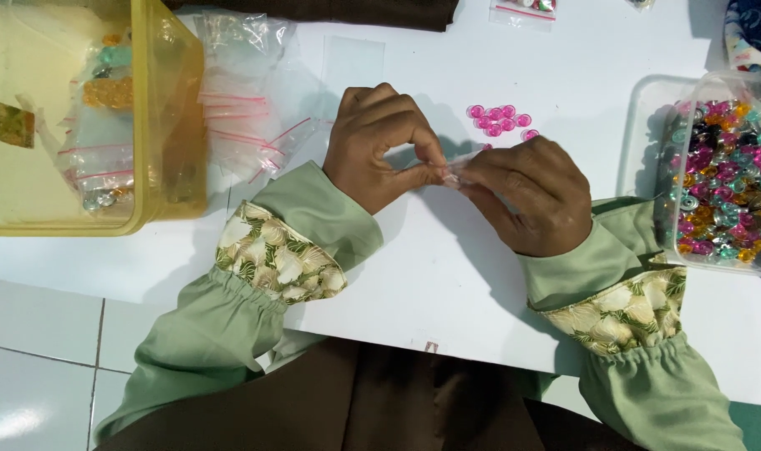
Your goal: The person sorts colorful buttons from a container onto a white table, arranging them by color. They then place groups of pink, yellow, and silver buttons into small clear plastic bags, sealing each bag before moving to the next color.
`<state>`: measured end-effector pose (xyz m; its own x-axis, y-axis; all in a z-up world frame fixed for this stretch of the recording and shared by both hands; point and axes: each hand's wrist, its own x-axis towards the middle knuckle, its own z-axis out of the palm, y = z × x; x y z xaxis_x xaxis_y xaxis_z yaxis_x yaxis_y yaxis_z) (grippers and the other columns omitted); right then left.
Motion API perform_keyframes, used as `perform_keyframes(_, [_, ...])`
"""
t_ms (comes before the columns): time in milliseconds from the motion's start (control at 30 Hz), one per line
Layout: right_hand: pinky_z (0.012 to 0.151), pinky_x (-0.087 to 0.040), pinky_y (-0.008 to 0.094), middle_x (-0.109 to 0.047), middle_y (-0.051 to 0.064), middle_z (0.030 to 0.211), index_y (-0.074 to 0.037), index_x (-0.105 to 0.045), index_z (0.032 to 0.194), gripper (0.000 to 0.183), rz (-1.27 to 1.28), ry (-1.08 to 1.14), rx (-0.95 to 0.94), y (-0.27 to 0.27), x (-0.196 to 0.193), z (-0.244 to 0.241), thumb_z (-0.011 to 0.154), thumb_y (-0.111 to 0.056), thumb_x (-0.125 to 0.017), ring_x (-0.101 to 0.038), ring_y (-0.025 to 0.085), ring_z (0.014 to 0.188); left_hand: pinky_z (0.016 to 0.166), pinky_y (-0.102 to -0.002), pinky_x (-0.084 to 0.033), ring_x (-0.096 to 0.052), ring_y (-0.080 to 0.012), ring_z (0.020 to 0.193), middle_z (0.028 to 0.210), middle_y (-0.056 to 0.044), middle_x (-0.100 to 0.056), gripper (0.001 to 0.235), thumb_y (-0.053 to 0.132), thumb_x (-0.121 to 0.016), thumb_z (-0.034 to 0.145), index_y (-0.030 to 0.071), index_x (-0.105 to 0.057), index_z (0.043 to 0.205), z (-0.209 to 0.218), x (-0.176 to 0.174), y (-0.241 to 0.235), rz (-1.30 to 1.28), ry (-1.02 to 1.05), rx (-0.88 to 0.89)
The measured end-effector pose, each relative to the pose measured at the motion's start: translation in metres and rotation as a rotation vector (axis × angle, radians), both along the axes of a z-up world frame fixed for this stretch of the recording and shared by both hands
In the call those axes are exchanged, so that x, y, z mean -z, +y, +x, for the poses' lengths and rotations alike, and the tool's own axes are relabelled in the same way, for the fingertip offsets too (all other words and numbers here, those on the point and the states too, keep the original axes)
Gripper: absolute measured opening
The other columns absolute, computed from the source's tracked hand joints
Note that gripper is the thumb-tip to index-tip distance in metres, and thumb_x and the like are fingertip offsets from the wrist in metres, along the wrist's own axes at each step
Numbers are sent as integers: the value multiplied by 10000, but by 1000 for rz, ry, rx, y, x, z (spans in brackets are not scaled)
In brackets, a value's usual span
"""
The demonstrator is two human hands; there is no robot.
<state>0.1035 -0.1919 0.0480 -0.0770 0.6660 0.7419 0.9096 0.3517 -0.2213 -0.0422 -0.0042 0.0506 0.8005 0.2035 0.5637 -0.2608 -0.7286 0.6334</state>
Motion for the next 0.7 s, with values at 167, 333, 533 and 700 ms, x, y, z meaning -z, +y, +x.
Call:
perform_keyframes(167, [723, -518, 391, -736, 205, 1140, 36, -703, 1082, 123, -96, 153, -3, -4, -2, -10, 984, 102, -735, -701, 321, 930, 993, -375, -385, -607, -196, 1085, 1152, 17, -640, 452, 411, -924, 792, 202, -615, 1048, 0, -2, -4, -77, 19, 104])
perform_keyframes(333, [762, -519, 385, -691, 216, 1204, -151, -226, 1638, 814, 16, 179, -172, -8, 8, -5, 1045, 200, -661, -721, 434, 1246, 1116, -427, -521, -689, -253, 1306, 1306, -76, -742, 913, 546, -891, 812, 252, -401, 1523, 0, 6, -1, -200, 245, 268])
perform_keyframes(533, [716, -416, 394, -650, 119, 844, 25, -628, 1282, 279, -177, 215, -40, -11, 1, -5, 1011, 31, -690, -542, 262, 704, 918, -339, -471, -692, -135, 915, 1011, 71, -745, 529, 458, -913, 794, 214, -675, 1198, 3, 6, 1, -103, 104, 201])
perform_keyframes(700, [804, -477, 461, -647, 277, 1325, 17, -663, 999, 156, -183, 157, -91, -3, -12, -9, 1042, -116, -594, -674, 398, 1003, 1116, -372, -278, -658, -113, 1082, 1150, 110, -709, 737, 687, -822, 744, 266, -644, 1322, 2, 4, 5, 51, 217, 112])
